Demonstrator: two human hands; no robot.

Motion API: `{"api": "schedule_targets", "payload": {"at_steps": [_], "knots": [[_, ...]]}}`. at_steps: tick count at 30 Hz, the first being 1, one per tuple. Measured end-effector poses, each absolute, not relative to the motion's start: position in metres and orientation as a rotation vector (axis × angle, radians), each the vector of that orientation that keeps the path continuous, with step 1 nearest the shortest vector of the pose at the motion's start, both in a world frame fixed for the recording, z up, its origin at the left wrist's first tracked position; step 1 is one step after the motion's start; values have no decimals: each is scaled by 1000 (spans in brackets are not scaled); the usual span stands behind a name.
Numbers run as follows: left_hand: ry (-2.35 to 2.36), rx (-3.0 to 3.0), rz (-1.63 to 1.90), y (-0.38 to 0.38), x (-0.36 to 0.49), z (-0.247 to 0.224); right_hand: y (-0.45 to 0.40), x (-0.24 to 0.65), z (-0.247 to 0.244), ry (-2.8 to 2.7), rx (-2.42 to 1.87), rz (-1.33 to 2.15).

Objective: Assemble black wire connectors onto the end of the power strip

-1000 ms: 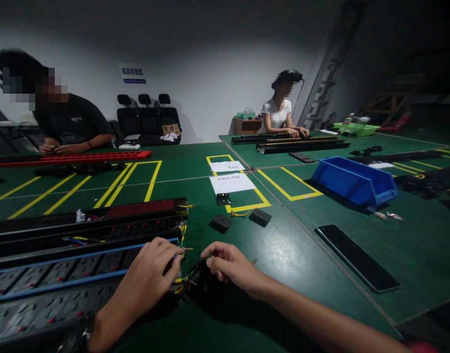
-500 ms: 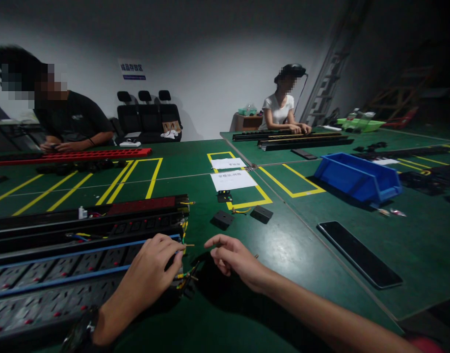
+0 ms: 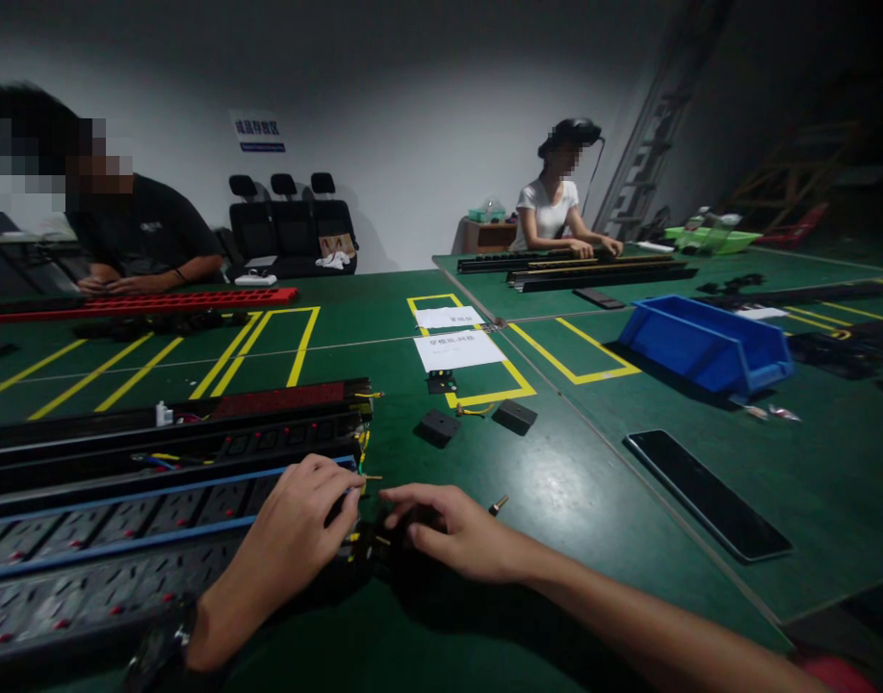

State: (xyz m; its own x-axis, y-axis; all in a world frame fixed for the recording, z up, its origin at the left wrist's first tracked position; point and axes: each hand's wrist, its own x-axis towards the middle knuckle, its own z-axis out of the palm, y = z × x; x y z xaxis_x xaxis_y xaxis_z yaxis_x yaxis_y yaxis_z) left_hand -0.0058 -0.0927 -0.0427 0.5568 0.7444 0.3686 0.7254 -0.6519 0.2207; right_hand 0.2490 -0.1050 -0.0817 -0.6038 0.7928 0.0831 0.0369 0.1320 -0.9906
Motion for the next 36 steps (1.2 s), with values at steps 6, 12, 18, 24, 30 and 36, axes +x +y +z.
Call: {"api": "schedule_targets", "payload": {"at_steps": [6, 12, 18, 24, 30, 36], "knots": [[1298, 2739, 701, -93, -6, -44, -108, 248, -78, -1858, -808, 1493], [1312, 2744, 712, -93, -6, -43, -109, 249, -72, -1871, -790, 1426], [1309, 2739, 724, -93, -6, -42, -105, 250, -71, -1915, -859, 1313], [1312, 2736, 705, -93, -5, -42, -97, 256, -64, -1892, -964, 1342], [1312, 2745, 690, -92, -5, -42, -76, 277, -61, -1853, -1218, 1294], [1294, 2763, 723, -91, -7, -43, -57, 289, -69, -1784, -1337, 1276]]}}
